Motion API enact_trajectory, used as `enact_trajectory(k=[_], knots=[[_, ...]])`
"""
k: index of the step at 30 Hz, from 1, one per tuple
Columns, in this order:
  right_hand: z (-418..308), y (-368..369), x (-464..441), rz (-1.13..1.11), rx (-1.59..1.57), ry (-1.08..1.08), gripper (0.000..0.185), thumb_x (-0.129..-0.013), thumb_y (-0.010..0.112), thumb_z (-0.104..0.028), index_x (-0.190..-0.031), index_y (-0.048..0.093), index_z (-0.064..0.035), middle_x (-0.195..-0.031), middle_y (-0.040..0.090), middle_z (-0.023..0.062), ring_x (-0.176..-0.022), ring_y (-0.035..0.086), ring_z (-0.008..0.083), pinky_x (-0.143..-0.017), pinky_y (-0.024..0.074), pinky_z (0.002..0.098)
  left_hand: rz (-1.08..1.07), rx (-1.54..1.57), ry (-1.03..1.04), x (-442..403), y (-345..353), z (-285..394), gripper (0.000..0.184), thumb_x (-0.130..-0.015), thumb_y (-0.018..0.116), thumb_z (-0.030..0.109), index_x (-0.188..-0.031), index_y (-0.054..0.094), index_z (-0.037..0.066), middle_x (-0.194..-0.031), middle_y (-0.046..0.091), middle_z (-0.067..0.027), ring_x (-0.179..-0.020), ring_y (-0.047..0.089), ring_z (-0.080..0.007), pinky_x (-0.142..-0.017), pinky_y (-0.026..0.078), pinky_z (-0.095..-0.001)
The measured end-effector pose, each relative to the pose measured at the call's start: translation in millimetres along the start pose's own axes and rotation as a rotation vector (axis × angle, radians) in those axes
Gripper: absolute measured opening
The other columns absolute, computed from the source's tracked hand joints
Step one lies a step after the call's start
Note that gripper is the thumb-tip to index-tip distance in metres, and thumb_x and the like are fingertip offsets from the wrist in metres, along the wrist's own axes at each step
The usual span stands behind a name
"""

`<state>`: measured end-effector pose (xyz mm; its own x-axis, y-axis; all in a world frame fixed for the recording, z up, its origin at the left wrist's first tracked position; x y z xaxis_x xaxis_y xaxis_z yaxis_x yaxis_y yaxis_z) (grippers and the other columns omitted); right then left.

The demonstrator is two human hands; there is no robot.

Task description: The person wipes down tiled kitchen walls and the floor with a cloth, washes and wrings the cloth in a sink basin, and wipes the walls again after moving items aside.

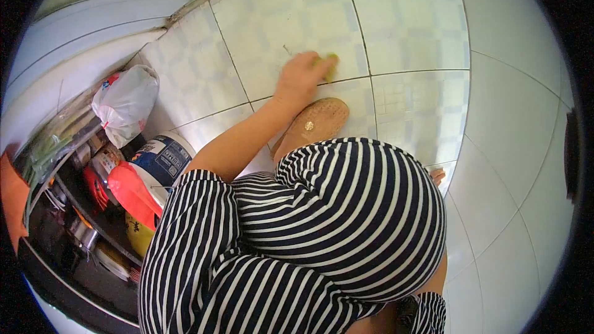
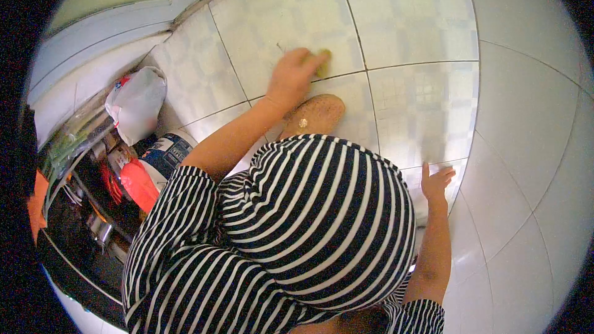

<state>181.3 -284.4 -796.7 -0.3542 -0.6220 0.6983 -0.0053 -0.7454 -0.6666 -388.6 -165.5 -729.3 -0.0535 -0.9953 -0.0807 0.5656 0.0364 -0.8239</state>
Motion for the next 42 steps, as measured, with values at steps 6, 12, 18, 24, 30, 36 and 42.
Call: enact_trajectory(k=[6, 12, 18, 24, 30, 36, 42], knots=[[-24.9, -33.7, 22.1, -0.038, -0.165, 0.032, 0.117, -0.093, 0.046, -0.067, -0.144, -0.008, 0.0242, -0.152, -0.009, 0.0464, -0.147, -0.010, 0.0528, -0.122, 0.0024, 0.0527, 0.098, 0.258, -0.199, -34.7, -64.7, -12.5, 0.039, -0.085, 0.055, 0.005, -0.120, 0.068, 0.016, -0.098, 0.060, -0.0115, -0.093, 0.062, -0.0293, -0.084, 0.051, -0.0376], [-33.3, -43.1, 30.5, -0.079, -0.098, 0.063, 0.117, -0.094, 0.042, -0.068, -0.143, -0.008, 0.0247, -0.152, -0.008, 0.0470, -0.147, -0.010, 0.0527, -0.122, 0.0021, 0.0529, 0.070, 0.170, 0.024, -162.3, -105.9, -49.4, 0.036, -0.081, 0.055, 0.000, -0.108, 0.073, 0.017, -0.103, 0.063, -0.0063, -0.095, 0.062, -0.0262, -0.081, 0.052, -0.0364], [-33.5, -46.6, 32.8, -0.133, -0.112, 0.051, 0.116, -0.094, 0.041, -0.068, -0.144, -0.008, 0.0239, -0.153, -0.007, 0.0457, -0.147, -0.009, 0.0523, -0.122, 0.0029, 0.0532, -0.381, -0.142, 0.134, -170.2, -49.9, -89.2, 0.043, -0.091, 0.058, 0.011, -0.133, 0.056, 0.004, -0.138, 0.053, -0.0140, -0.132, 0.045, -0.0322, -0.110, 0.038, -0.0406], [-41.3, -54.1, 38.8, -0.144, -0.126, 0.080, 0.116, -0.094, 0.043, -0.068, -0.145, -0.010, 0.0222, -0.153, -0.010, 0.0447, -0.147, -0.009, 0.0526, -0.122, 0.0051, 0.0532, -0.388, -0.017, 0.278, -76.9, -62.0, -98.7, 0.031, -0.075, 0.054, -0.009, -0.090, 0.069, 0.013, -0.104, 0.065, -0.0013, -0.108, 0.056, -0.0305, -0.095, 0.046, -0.0421], [-41.0, -56.4, 36.7, -0.124, -0.099, 0.078, 0.116, -0.093, 0.046, -0.066, -0.145, -0.008, 0.0228, -0.153, -0.009, 0.0453, -0.148, -0.005, 0.0524, -0.122, 0.0050, 0.0523, -0.009, 0.168, 0.129, -89.0, -96.2, -91.3, 0.038, -0.071, 0.057, -0.012, -0.098, 0.071, 0.012, -0.106, 0.064, -0.0058, -0.109, 0.055, -0.0307, -0.094, 0.046, -0.0403], [-41.4, -55.5, 35.8, -0.147, -0.120, 0.078, 0.117, -0.093, 0.045, -0.067, -0.144, -0.008, 0.0234, -0.152, -0.009, 0.0458, -0.148, -0.007, 0.0526, -0.122, 0.0050, 0.0531, 0.244, -0.105, -0.366, -61.5, -111.4, -77.7, 0.027, -0.082, 0.064, 0.000, -0.109, 0.066, 0.005, -0.105, 0.065, -0.0144, -0.097, 0.062, -0.0353, -0.085, 0.050, -0.0416], [-49.2, -65.0, 43.8, -0.138, -0.144, 0.076, 0.116, -0.094, 0.045, -0.066, -0.144, -0.009, 0.0232, -0.152, -0.010, 0.0457, -0.147, -0.008, 0.0532, -0.122, 0.0046, 0.0541, -0.034, 0.007, -0.548, 23.5, -61.3, -62.4, 0.015, -0.085, 0.071, 0.014, -0.087, 0.063, 0.002, -0.087, 0.062, -0.0145, -0.086, 0.062, -0.0335, -0.074, 0.049, -0.0430]])
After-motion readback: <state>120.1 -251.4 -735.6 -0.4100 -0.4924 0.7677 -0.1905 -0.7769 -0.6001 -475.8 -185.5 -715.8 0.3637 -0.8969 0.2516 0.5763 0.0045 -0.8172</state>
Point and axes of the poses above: each hand's wrist, its own x-axis away from the middle knuckle, its own y-axis out of the palm, z = x × y, the point moved 3 cm from there along -x, towards the middle knuckle
